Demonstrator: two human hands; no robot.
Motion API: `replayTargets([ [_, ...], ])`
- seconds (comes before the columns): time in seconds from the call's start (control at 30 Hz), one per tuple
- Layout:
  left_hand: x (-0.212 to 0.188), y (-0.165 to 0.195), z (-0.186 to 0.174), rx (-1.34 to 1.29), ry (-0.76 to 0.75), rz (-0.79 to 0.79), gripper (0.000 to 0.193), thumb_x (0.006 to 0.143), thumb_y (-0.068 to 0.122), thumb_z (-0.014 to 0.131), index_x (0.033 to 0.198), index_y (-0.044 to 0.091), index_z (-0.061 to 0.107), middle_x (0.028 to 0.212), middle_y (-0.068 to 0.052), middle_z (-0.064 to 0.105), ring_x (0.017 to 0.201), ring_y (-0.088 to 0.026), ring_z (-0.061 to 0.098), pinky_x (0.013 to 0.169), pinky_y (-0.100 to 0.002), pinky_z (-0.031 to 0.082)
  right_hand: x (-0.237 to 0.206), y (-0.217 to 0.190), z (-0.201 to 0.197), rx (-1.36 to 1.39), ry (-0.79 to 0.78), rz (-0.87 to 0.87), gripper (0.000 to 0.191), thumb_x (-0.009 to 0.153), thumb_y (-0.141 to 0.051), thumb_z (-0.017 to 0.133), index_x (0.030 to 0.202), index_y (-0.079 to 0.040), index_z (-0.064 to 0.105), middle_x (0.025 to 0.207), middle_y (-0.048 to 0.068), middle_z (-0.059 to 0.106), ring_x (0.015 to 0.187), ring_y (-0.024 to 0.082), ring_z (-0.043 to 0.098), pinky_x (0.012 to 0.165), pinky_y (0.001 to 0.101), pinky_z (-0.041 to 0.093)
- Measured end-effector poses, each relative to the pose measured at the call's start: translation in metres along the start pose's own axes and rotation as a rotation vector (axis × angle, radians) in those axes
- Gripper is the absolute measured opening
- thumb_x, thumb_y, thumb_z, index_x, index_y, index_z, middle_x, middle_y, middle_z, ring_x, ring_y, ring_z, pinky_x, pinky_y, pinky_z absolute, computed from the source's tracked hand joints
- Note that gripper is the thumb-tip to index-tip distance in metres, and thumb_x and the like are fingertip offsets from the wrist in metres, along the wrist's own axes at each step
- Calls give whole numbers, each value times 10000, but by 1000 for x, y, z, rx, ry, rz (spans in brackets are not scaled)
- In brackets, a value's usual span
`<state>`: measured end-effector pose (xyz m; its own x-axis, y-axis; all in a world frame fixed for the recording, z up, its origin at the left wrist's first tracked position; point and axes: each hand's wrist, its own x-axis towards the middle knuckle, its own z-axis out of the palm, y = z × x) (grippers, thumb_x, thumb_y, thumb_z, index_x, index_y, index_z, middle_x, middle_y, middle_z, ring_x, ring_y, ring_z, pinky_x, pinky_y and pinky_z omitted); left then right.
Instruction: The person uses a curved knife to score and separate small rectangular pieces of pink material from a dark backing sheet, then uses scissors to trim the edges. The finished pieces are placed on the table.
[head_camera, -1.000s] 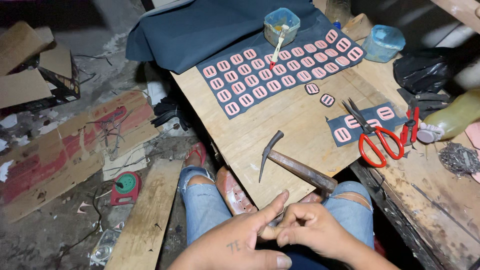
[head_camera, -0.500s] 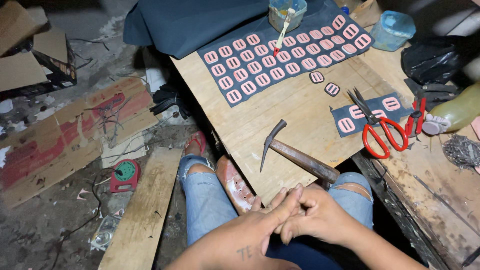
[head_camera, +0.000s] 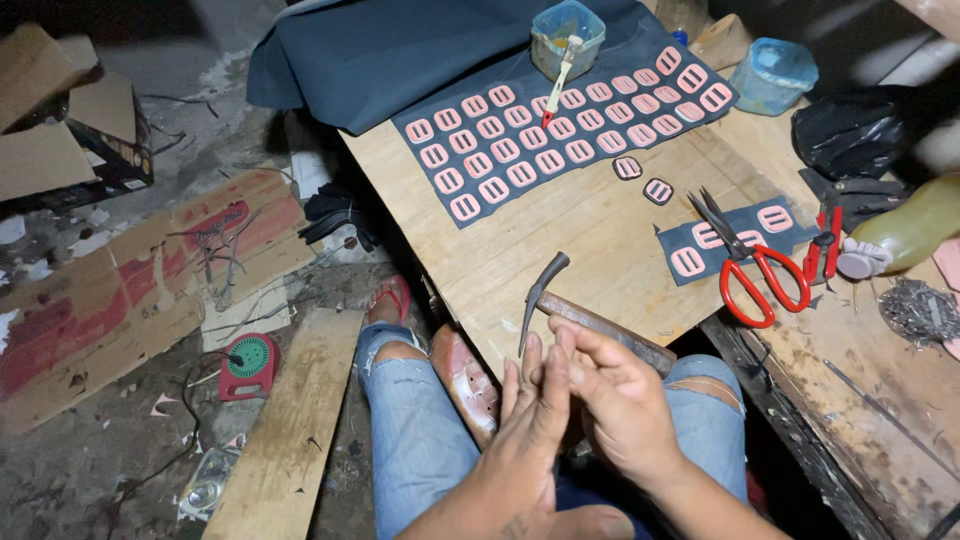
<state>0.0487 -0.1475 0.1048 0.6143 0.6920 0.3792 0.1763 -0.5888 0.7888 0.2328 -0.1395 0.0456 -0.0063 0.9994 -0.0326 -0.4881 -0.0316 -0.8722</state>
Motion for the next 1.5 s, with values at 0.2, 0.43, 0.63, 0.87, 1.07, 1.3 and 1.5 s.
replayTargets([
  [0.2,3,-6,14,-163,-49,-27,1260,898,633,657,1638,42,-173,1780,-326,-4,1674,-471,-53,1322,-550,-38,16,-7,15,265,-152,-169,357,1182,-270,527,1149,75,614,1089,147,711,967,192,665,865,330,531],
  [0.43,11,6,3,-778,-44,-18,1170,1051,620,560,1624,42,-281,1821,-242,-175,1713,-319,-176,1360,-416,-112,16,-18,36,-41,70,-53,336,1025,-258,568,1184,33,620,1037,62,682,967,120,620,880,287,496],
  [0.63,14,7,-10,-1197,42,-92,1168,993,697,495,1627,82,-270,1797,-195,-140,1672,-296,-133,1313,-432,-95,5,-13,42,-76,0,-144,358,1069,-252,572,1287,31,541,1017,103,650,937,160,628,849,300,516],
  [0.87,7,5,-3,-1391,-36,-119,988,1019,641,379,1673,16,-18,1778,-160,64,1657,-219,57,1309,-353,10,30,-5,17,340,-177,-117,250,1143,-143,530,1121,101,585,888,120,661,774,154,609,683,278,514],
  [1.07,-5,-21,-13,-1508,125,-294,635,1070,407,314,1527,-21,423,1531,-181,536,1503,-242,417,1250,-382,284,34,-34,-9,-33,40,-25,212,1023,-136,583,1167,11,630,987,129,709,814,156,644,751,303,538],
  [1.3,-14,-66,3,-829,369,-665,255,1071,194,584,1045,-39,686,859,-70,654,735,-125,583,668,-289,486,52,-77,-49,-1251,136,-514,191,946,-121,657,1096,-12,706,1160,133,705,1086,284,668,944,382,515],
  [1.5,-7,-73,-6,-430,319,-743,359,1034,275,544,941,-23,721,741,-44,695,671,-117,633,627,-287,514,80,-105,-161,-1874,632,-42,330,929,-261,665,1175,-48,717,1166,223,692,1111,422,633,962,524,493],
])
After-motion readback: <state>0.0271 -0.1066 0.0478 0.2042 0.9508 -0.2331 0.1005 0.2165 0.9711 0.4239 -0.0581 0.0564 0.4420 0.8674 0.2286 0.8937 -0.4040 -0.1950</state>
